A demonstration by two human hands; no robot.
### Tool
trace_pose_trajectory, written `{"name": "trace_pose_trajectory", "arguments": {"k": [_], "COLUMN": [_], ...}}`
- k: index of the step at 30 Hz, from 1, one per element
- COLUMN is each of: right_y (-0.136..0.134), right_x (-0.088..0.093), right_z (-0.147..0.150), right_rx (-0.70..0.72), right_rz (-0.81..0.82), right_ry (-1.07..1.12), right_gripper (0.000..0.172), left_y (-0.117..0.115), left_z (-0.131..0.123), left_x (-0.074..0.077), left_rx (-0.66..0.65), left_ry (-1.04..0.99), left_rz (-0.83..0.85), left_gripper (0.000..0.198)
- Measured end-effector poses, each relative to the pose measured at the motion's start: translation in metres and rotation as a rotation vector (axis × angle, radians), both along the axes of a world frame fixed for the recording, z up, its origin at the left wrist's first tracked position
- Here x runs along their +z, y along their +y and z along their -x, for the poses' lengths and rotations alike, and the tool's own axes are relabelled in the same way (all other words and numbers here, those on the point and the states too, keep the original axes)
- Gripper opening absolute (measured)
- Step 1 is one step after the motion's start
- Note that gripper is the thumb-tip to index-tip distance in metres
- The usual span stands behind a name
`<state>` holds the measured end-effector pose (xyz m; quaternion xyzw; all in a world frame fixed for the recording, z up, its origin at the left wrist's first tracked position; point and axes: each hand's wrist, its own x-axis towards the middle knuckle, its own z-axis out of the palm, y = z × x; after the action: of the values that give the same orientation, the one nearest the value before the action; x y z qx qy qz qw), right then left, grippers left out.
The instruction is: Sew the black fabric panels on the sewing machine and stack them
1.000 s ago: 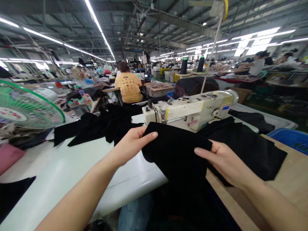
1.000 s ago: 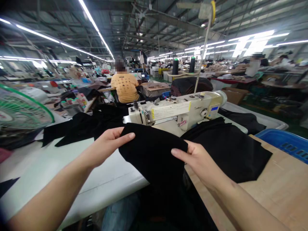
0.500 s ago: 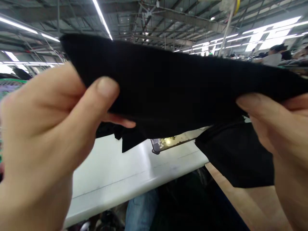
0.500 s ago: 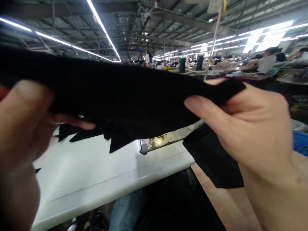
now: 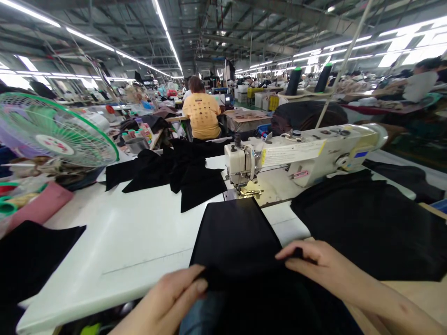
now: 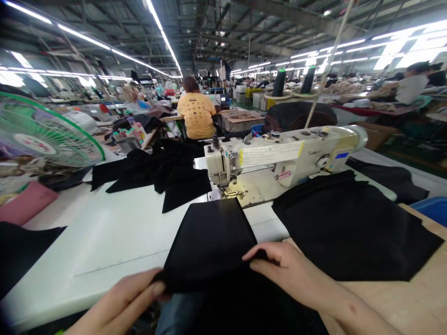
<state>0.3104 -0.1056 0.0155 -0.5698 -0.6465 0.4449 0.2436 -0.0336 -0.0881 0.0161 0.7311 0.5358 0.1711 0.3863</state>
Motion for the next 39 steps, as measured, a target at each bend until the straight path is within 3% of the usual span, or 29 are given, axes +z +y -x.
{"name": "trace_pose_trajectory", "arguments": {"k": [2, 7, 10, 13, 18, 20, 24, 26, 32, 35, 39], "right_y": [0.029, 0.103, 0.130, 0.140, 0.120, 0.103, 0.074, 0.068, 0.068, 0.067, 0.064], "right_x": [-0.016, -0.050, -0.064, -0.073, -0.071, -0.066, -0.063, -0.065, -0.072, -0.068, -0.061], "right_z": [0.009, 0.030, 0.038, 0.041, 0.035, 0.028, 0.010, 0.003, -0.004, -0.002, 0.004], "right_rx": [-0.071, -0.269, -0.328, -0.358, -0.334, -0.337, -0.469, -0.544, -0.618, -0.618, -0.722], "right_rz": [-0.068, -0.286, -0.304, -0.293, -0.341, -0.349, -0.237, -0.189, -0.158, -0.141, -0.035], "right_ry": [-0.038, -0.193, -0.222, -0.216, -0.072, 0.029, 0.294, 0.375, 0.457, 0.498, 0.656], "right_gripper": [0.026, 0.024, 0.023, 0.022, 0.011, 0.021, 0.041, 0.046, 0.043, 0.036, 0.044], "left_y": [0.034, 0.118, 0.148, 0.161, 0.148, 0.133, 0.103, 0.093, 0.082, 0.080, 0.080], "left_z": [-0.010, -0.042, -0.051, -0.055, -0.056, -0.053, -0.048, -0.049, -0.057, -0.057, -0.058], "left_x": [-0.001, -0.024, -0.043, -0.053, -0.050, -0.047, -0.038, -0.031, -0.015, -0.014, -0.016], "left_rx": [0.044, 0.114, 0.157, 0.166, 0.209, 0.256, 0.320, 0.346, 0.425, 0.453, 0.546], "left_ry": [0.090, 0.422, 0.441, 0.385, 0.201, 0.053, -0.657, -0.873, -0.896, -0.868, -0.917], "left_rz": [-0.006, -0.336, -0.330, -0.285, -0.283, -0.256, 0.048, 0.132, 0.008, -0.083, -0.092], "left_gripper": [0.036, 0.024, 0.011, 0.008, 0.014, 0.008, 0.020, 0.024, 0.013, 0.014, 0.013]}}
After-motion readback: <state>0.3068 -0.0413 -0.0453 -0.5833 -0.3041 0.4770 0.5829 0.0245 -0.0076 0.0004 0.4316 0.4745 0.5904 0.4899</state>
